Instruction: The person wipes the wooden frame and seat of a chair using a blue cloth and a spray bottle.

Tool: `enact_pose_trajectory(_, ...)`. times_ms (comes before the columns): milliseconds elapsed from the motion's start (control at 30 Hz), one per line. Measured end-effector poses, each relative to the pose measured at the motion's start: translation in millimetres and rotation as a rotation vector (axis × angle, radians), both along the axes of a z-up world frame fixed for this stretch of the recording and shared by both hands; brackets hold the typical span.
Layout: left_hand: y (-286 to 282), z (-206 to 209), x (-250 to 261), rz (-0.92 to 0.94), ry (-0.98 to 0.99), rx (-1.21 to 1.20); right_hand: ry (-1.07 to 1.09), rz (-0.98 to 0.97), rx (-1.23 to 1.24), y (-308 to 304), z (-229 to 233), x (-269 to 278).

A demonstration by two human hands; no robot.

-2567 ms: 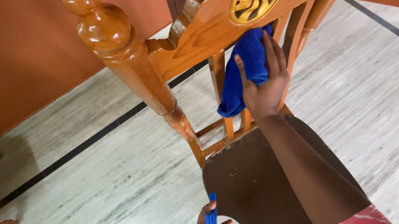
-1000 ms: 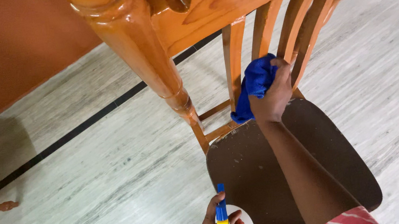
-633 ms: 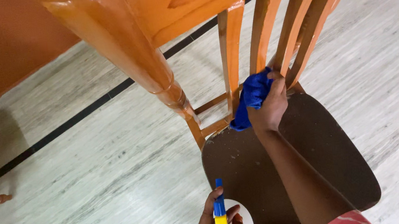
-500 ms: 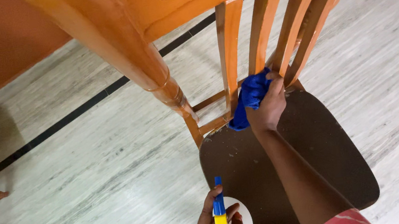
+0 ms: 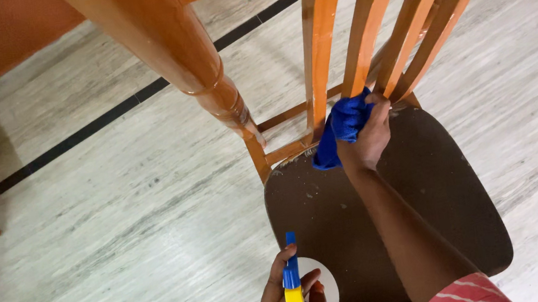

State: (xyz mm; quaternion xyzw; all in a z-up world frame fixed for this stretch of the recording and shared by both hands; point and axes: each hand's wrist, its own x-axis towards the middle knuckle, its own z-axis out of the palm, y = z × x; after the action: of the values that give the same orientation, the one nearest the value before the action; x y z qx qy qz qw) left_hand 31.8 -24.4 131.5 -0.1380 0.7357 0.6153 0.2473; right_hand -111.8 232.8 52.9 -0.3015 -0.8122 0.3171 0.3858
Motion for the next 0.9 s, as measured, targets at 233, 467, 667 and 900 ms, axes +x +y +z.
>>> enact_pose_trajectory(233, 4, 8, 7, -0.005, 0.079, -0.087, -0.003, 0.029, 0.017, 0, -28, 6)
enact_pose_trajectory(467, 0, -9, 18, -0.035, 0.140, -0.093, -0.066, 0.034, -0.072, 4, -56, 9)
enact_pose_trajectory(667, 5, -21, 22, -0.027, 0.087, -0.057, -0.080, 0.091, -0.129, 6, -62, 14)
enact_pose_trajectory(900, 4, -35, 25, -0.030, 0.026, -0.029, -0.208, 0.126, -0.139, 11, -76, 14)
